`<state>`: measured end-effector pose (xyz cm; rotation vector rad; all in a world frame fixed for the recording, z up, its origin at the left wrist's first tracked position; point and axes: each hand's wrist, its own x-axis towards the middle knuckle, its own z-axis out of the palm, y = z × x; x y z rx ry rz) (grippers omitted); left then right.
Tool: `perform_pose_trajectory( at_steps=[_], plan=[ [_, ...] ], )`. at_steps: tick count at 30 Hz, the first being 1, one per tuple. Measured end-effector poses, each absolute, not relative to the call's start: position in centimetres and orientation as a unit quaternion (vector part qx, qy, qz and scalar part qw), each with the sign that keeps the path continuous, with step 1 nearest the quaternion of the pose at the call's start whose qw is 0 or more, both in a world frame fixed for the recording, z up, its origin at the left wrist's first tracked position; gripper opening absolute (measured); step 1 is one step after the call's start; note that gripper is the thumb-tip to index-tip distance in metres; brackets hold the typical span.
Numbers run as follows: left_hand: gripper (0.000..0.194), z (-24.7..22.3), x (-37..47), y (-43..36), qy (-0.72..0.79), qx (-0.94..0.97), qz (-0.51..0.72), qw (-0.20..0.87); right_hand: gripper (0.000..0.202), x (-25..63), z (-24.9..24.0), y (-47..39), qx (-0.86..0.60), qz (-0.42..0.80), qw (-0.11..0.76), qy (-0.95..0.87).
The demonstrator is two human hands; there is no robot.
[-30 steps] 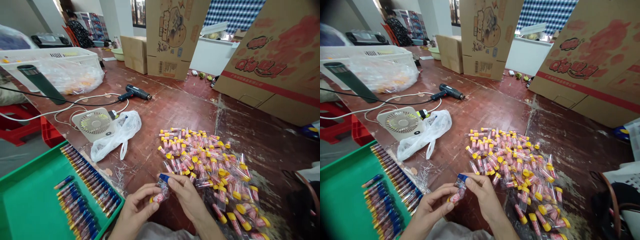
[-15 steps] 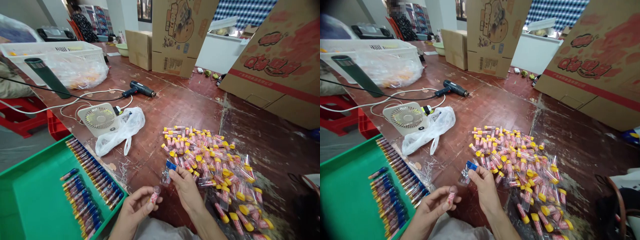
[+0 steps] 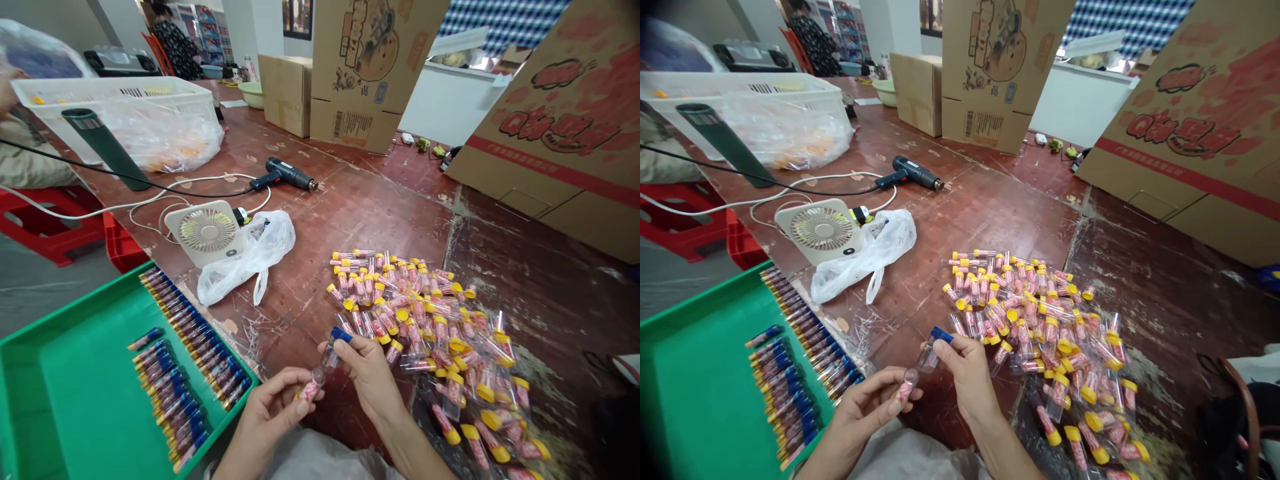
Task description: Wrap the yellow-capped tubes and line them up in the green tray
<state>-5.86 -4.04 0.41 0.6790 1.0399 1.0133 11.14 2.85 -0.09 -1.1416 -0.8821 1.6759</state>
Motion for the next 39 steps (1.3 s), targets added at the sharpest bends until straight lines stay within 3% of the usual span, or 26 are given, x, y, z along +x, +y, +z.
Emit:
perform_pose_trajectory(
  at_steps=[13, 18, 21, 25, 28, 32, 39],
  plan=[
    [0.018, 1.6, -5.2, -3.8, 0.416, 0.183, 0.497, 0.740, 0.029, 10.8, -0.8, 2.6, -0.491, 0.628, 0.481, -0.365],
    [0.050, 0.5, -5.0, -3.3, 0.541, 0.255, 0.452, 0.662, 0.034, 10.9, -0.8, 2.3, -0.513, 0.604, 0.442, -0.421],
    [0.028, 0.8, -4.7, -3.0, 0.600, 0.369, 0.417, 0.575, 0.032, 11.0, -0.2, 2.2, -0.516, 0.593, 0.421, -0.453],
    [0.023, 1.7, -4.3, -2.3, 0.609, 0.432, 0.414, 0.521, 0.027, 10.9, 0.6, 2.1, -0.487, 0.620, 0.401, -0.467],
    [0.031, 1.4, -4.5, -1.9, 0.601, 0.397, 0.417, 0.554, 0.029, 11.0, 0.7, 2.2, -0.479, 0.629, 0.385, -0.476],
    [0.046, 0.7, -5.5, -2.0, 0.571, 0.198, 0.429, 0.672, 0.030, 11.2, 0.1, 2.5, -0.494, 0.620, 0.385, -0.473],
    [0.015, 1.6, -7.1, -3.9, 0.452, 0.186, 0.436, 0.756, 0.030, 11.1, -0.1, 2.9, -0.479, 0.633, 0.382, -0.473]
  ],
)
